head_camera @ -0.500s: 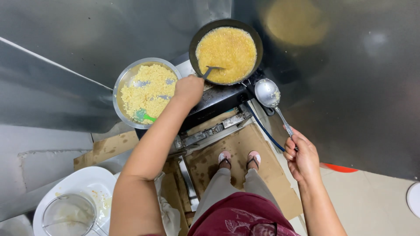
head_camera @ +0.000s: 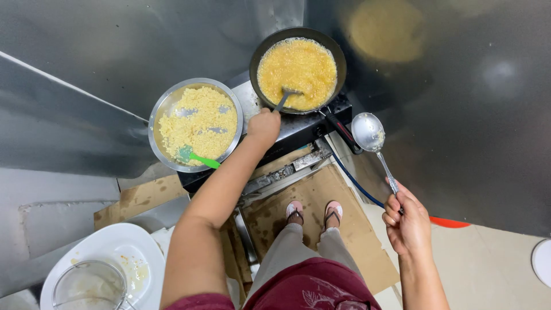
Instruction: Stirring and cooking a yellow food mixture in a pan on a stove using a spatula
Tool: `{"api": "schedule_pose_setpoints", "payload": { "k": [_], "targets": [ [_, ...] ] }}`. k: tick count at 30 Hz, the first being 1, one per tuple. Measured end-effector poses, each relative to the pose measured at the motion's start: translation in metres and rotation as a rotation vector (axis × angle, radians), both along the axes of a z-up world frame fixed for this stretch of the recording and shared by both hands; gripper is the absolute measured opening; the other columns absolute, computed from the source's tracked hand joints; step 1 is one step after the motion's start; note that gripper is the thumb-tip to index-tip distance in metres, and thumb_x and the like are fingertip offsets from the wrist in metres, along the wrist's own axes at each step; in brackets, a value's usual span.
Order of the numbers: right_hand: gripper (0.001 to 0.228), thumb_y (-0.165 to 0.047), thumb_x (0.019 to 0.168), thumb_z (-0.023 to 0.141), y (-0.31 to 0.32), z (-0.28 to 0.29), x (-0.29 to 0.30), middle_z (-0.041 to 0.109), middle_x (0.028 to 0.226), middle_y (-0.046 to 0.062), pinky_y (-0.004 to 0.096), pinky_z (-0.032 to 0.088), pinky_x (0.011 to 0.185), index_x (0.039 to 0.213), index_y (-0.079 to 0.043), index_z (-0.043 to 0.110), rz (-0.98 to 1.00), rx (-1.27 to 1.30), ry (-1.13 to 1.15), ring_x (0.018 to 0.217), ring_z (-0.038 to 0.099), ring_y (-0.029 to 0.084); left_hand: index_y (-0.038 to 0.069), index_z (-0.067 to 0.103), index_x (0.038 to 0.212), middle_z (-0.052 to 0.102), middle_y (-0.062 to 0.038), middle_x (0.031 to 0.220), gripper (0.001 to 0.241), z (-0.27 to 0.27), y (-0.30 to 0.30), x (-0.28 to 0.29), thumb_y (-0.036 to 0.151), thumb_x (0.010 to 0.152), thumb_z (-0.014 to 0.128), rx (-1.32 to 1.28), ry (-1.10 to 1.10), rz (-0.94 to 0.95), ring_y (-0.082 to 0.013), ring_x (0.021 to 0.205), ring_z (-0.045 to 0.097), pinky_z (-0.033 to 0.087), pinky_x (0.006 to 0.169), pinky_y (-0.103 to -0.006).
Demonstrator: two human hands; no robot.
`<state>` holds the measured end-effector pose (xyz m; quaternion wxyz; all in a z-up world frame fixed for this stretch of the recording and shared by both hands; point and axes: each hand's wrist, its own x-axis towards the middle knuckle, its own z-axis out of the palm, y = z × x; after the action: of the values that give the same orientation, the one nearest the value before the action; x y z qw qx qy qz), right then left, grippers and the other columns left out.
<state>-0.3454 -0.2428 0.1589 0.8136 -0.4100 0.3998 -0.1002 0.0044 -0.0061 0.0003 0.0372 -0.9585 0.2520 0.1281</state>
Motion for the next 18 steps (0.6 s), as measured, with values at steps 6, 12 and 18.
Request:
{"api": "schedule_pose_setpoints", "payload": {
  "k": [6, 12, 18],
  "targets": [
    [0.039, -0.009, 0.105, 0.043, 0.007, 0.009, 0.000, 0.029, 0.067, -0.003, 0.022, 0.012, 0.047, 0.138, -0.002, 0.062, -0.025, -0.015, 0.054, 0.053, 0.018, 0.006, 0.010, 0.069, 0.122, 0.066, -0.015, 0.104, 0.033, -0.048, -0.025, 0.037, 0.005, 0.090, 0.062, -0.084, -0.150, 0.036, -0.0405, 0.073, 0.075, 0.063, 0.062, -0.0540],
    [0.040, -0.012, 0.109, 0.041, -0.015, -0.008, -0.006, 0.028, 0.067, -0.005, 0.020, 0.013, 0.045, 0.143, 0.001, 0.058, 0.082, -0.005, -0.011, 0.051, 0.020, 0.003, 0.009, 0.077, 0.117, 0.074, -0.012, 0.111, 0.032, -0.071, -0.077, 0.073, 0.010, 0.097, 0.052, -0.170, -0.132, 0.242, -0.0317, 0.091, 0.079, 0.065, 0.073, -0.0488],
    [0.042, -0.012, 0.111, 0.036, -0.054, -0.014, -0.001, 0.026, 0.066, -0.006, 0.021, 0.013, 0.044, 0.147, -0.001, 0.054, 0.199, -0.040, 0.016, 0.050, 0.020, 0.003, -0.006, 0.062, 0.138, 0.064, -0.025, 0.122, 0.048, -0.098, -0.140, 0.080, 0.006, 0.093, 0.051, -0.144, -0.157, 0.312, -0.0373, 0.091, 0.076, 0.065, 0.071, -0.0511]
  ]
}}
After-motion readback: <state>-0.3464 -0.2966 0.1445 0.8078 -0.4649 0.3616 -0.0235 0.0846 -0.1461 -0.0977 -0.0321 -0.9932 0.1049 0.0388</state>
